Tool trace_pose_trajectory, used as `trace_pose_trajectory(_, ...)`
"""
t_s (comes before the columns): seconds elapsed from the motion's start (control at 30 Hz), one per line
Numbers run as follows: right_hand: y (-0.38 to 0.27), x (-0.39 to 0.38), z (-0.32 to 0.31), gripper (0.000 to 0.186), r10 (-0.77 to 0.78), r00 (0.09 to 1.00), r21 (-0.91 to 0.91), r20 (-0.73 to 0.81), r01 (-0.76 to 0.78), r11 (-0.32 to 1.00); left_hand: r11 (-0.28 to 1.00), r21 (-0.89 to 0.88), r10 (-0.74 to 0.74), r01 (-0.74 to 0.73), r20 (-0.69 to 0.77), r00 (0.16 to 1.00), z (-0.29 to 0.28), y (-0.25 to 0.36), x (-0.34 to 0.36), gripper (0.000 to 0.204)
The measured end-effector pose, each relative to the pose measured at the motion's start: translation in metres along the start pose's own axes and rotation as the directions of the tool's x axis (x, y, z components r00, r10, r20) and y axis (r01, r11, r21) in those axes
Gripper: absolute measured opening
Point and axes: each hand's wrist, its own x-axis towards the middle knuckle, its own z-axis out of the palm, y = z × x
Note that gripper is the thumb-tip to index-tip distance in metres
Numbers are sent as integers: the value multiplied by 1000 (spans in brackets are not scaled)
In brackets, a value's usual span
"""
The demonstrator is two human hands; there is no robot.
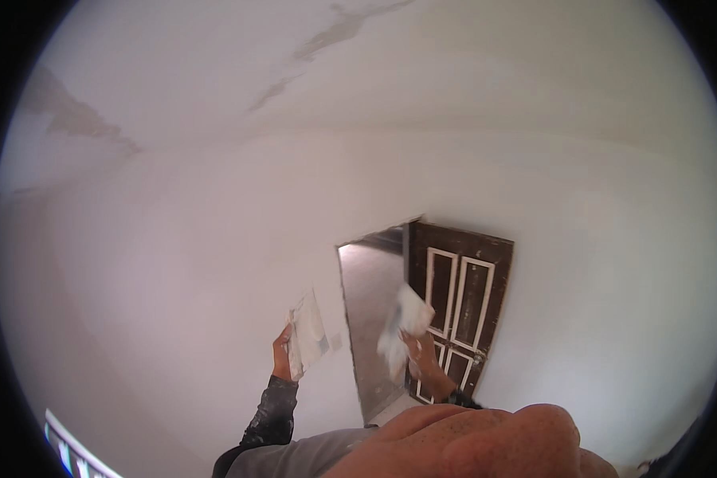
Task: The person applies plaster to the ceiling using a trowel and hawk, smoothing the surface in repeated strokes. The person periodically reloads plaster onto the trowel from the hawk and continues spreading it across the ceiling area.
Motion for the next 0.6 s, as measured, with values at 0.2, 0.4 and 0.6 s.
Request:
trace_pose_trajectory(0.2, 70, -72, -38, 38, 845, 522, 690, 116, -654, 310, 997, -77, -37, 8, -376, 926, -88, -23, -63, 53)
trace_pose_trajectory(0.4, 152, -40, -46, 36, 577, 792, 398, 200, -604, 691, 985, -128, 33, -112, -497, 867, -78, -11, -96, 53)
trace_pose_trajectory(0.6, 103, -19, 14, 27, 655, 668, 647, 353, -680, 345, 982, -127, 60, -138, -484, 873, -106, -11, -121, 57)
